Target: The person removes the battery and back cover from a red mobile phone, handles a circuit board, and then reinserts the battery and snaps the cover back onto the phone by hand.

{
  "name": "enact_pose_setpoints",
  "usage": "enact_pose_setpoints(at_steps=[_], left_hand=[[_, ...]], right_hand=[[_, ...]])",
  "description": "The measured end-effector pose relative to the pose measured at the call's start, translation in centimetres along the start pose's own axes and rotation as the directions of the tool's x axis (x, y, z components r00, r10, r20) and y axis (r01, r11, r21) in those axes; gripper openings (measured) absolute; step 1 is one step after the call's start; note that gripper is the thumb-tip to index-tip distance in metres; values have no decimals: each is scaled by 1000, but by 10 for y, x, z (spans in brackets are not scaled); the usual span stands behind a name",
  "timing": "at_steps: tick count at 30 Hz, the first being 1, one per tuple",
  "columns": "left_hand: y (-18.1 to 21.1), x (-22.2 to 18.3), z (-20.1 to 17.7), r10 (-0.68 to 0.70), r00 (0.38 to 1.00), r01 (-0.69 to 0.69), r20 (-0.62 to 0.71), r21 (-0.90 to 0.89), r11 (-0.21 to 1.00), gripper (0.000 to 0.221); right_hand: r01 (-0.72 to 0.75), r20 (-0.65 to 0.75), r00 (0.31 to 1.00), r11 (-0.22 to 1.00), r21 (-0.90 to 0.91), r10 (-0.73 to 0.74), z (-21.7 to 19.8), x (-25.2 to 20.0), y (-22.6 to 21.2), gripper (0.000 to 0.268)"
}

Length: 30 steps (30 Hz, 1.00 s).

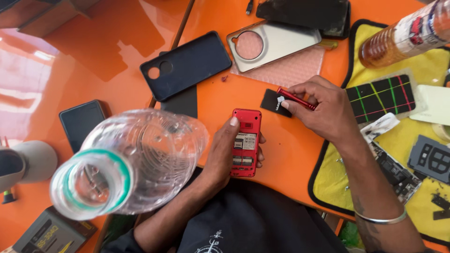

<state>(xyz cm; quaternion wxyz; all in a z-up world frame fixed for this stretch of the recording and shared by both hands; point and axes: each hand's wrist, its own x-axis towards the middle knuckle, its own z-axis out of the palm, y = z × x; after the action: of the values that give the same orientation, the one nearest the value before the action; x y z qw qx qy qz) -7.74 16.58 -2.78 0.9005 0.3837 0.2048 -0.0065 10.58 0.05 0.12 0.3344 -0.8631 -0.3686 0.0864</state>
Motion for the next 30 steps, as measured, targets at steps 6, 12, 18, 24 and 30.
enact_pose_setpoints(at_steps=[6, 12, 18, 24, 30], left_hand=[[4, 4, 2, 7, 1000, -6, -17, 58, 998, 56], [7, 2, 3, -50, 998, 49, -25, -38, 998, 50], [3, 3, -1, -112, 987, 137, 117, -232, 963, 51], [-3, 4, 5, -105, 947, 191, 304, -270, 944, 66], [2, 1, 14, -101, 896, 208, 432, -208, 956, 68]], right_hand=[[85, -60, 994, 984, -155, -95, -3, 13, -9, 36], [33, -125, 991, 998, -52, -39, 0, -2, -26, 25], [-173, -59, 971, 848, 501, 233, 6, -57, -41, 25], [-11, -306, 929, 840, 543, 210, -8, -92, -62, 19], [184, -431, 895, 790, 585, 111, -2, -91, -62, 58]])
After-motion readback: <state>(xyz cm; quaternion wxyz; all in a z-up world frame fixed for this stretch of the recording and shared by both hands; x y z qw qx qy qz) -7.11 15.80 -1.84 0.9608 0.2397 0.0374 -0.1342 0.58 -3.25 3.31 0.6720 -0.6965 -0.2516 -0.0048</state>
